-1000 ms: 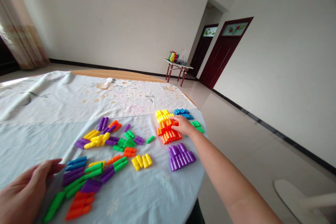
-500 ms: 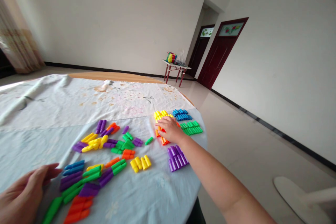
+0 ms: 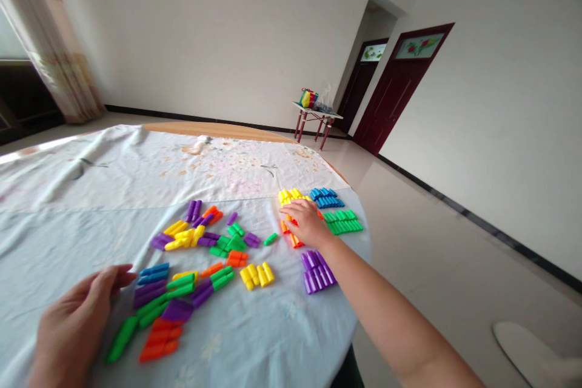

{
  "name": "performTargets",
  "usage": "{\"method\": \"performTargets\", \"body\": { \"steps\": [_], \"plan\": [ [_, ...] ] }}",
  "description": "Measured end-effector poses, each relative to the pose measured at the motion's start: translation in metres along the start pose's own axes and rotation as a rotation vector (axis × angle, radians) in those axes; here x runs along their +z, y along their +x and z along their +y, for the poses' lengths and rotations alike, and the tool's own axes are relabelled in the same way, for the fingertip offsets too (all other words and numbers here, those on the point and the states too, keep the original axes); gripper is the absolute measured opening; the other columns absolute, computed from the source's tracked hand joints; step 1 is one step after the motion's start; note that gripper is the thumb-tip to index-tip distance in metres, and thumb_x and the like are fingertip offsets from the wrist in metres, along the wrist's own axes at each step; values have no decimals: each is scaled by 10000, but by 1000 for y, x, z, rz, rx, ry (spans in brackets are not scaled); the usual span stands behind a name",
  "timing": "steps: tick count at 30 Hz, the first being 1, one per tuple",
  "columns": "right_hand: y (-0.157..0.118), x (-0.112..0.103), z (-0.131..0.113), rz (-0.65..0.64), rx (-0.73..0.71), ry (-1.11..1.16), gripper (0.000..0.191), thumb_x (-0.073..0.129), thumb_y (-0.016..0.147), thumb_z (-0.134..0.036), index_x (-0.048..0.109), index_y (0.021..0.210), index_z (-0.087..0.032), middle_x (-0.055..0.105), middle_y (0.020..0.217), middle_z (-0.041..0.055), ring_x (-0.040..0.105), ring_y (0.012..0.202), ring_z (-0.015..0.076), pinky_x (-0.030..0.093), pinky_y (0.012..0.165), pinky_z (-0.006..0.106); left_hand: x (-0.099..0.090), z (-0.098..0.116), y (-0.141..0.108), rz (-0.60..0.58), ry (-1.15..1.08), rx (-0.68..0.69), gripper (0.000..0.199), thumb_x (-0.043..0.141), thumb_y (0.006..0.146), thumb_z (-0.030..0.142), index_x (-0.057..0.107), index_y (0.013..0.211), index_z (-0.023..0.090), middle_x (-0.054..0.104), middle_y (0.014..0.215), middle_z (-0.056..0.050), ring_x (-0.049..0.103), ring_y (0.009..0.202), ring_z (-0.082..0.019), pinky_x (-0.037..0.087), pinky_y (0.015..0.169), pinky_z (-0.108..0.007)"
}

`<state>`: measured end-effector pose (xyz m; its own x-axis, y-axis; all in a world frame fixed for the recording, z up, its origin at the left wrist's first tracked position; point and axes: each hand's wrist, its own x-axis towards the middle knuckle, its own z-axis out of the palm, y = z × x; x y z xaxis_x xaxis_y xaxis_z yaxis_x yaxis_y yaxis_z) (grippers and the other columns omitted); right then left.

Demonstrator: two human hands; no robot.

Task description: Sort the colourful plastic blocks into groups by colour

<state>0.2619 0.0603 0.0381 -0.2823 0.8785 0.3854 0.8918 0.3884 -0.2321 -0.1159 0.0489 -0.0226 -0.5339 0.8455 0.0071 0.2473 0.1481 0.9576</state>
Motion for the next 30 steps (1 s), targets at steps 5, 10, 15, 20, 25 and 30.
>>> {"method": "performTargets", "body": {
  "steps": [5,10,15,20,25,30],
  "plan": [
    [-7,5,-49,64,-133,217,289,556,850,-194,626,1125,-249,641,1133,41,513,1102,197,360,987,380,-3,9,-6,-46,-23,-11,345,544,673,487,685,810,203,667,653,-5,565,672,-186,452,567,-276],
    [-14,32,-89,-14,-159,399,240,571,851,-206,651,1071,-260,663,1076,33,556,1047,177,412,935,343,-3,-3,1,-72,-49,-1,371,534,717,498,683,847,185,673,689,-21,559,682,-178,451,598,-278],
    [-17,60,-107,-37,-114,458,254,608,813,-170,663,1048,-248,673,1055,32,563,1026,178,393,945,343,-3,-3,0,-95,-76,5,378,532,733,486,678,873,167,670,715,-29,581,700,-188,466,633,-289],
    [-20,72,-122,-46,-120,452,293,598,821,-177,635,1097,-267,662,1088,21,546,1039,182,372,942,354,-2,-5,0,-99,-105,7,391,529,718,527,672,841,184,662,696,-20,586,688,-178,461,639,-280],
    [-26,76,-134,-95,-217,393,355,620,818,-218,580,1168,-257,643,1147,8,502,1097,185,314,984,369,-2,-10,3,-104,-116,7,384,544,700,547,666,817,203,657,691,-9,593,698,-172,450,644,-267],
    [-29,76,-135,-167,-272,301,393,619,809,-185,553,1190,-259,636,1159,3,477,1110,194,257,1012,400,-2,-10,3,-102,-113,15,392,548,692,556,667,808,200,657,684,-8,593,709,-176,450,657,-268]
  ]
}}
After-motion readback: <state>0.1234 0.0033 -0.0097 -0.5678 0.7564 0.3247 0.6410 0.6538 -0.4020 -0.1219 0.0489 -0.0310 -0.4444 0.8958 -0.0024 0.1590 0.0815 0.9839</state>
